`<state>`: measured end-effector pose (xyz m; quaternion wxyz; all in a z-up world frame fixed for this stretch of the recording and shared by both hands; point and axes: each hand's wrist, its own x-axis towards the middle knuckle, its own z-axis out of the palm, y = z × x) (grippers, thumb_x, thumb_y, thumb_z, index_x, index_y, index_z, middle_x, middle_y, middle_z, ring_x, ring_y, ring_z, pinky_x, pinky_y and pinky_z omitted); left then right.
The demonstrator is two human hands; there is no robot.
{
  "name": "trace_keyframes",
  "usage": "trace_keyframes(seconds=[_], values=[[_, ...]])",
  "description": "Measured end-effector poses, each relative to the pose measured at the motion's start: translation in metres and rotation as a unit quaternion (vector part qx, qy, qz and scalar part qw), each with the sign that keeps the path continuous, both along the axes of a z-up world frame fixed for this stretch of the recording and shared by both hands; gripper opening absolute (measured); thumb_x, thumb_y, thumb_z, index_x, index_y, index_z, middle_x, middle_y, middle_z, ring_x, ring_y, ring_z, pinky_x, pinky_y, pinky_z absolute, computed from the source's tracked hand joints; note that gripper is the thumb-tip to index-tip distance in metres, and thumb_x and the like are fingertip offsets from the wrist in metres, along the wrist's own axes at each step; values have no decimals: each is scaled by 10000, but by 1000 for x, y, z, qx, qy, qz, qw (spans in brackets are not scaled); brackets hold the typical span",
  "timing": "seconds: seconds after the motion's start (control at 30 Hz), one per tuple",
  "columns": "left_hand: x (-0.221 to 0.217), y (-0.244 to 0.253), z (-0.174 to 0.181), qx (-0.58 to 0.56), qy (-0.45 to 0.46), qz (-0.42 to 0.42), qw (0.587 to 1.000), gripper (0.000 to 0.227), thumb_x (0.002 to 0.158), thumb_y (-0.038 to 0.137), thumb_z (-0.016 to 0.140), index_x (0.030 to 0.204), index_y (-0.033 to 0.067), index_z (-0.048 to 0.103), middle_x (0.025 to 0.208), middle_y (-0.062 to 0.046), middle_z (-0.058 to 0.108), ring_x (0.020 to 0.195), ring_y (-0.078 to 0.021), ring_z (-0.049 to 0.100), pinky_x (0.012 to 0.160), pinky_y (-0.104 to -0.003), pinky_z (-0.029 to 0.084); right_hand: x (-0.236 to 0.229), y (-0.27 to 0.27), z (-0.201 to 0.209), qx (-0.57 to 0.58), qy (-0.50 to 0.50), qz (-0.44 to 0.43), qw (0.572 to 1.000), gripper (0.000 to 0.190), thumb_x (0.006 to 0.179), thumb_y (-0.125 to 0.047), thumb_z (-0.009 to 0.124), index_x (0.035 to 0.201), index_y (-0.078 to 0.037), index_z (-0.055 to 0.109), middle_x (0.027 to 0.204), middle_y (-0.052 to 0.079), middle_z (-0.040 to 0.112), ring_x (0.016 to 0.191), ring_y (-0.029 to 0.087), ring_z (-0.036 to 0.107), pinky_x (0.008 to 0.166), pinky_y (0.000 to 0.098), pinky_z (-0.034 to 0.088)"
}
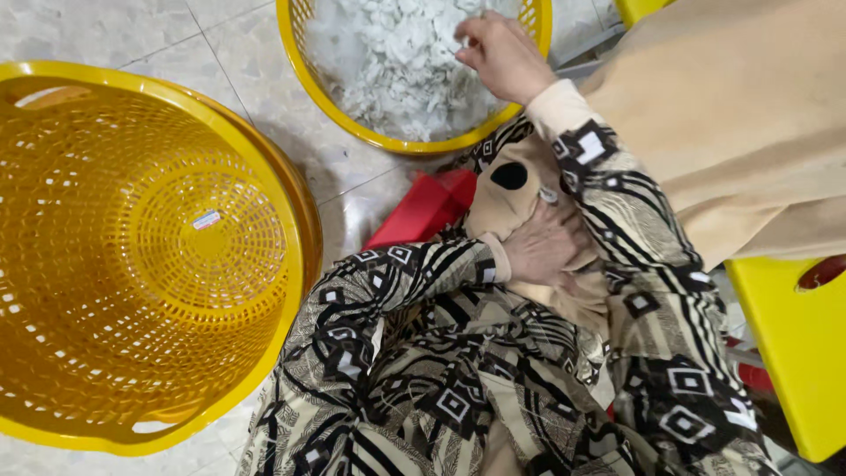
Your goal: The person repeatedly scoops white fluffy material from a yellow basket and stuffs it into a beige cushion with black circular patches. The hands compress and arrange the material inside the cushion opening throughout the clip.
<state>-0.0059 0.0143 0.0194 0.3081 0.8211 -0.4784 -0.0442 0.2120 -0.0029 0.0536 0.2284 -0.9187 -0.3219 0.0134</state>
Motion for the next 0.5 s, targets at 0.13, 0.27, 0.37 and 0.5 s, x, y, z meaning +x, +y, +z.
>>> trace_keyframes(seconds=[0.13,0.27,0.37,0.5], values=[[-7,-17,-28,-23,-52,18,998,1113,678,755,697,1525,136,327,1547,-233,329,1468,-422,247,1166,-703,120,-61,-29,48,-316,234,-34,919,286,1005,-309,688,1056,-35,751,975,199,747,908,353,720,875,464,549],[-12,-22,-40,-42,27,-27,998,1258,662,791,696,1632,167,193,1595,-212,284,1516,-396,200,1256,-670,100,-118,-64,62,-330,280,-53,900,470,827,-278,745,1260,-147,618,996,174,745,885,339,709,830,452,518],[-11,-18,-37,-45,10,-21,999,1195,667,806,690,1596,223,215,1591,-184,288,1512,-401,199,1191,-729,43,-130,-79,54,-260,177,13,949,234,816,-135,665,1026,-45,717,1012,180,724,849,375,697,716,484,530],[-6,-15,-24,14,13,-33,999,1195,703,816,662,1629,221,195,1642,-217,213,1557,-434,119,1215,-722,-29,-107,-77,49,-305,190,-10,933,133,940,-112,614,904,-20,703,845,185,718,852,357,701,790,466,532]])
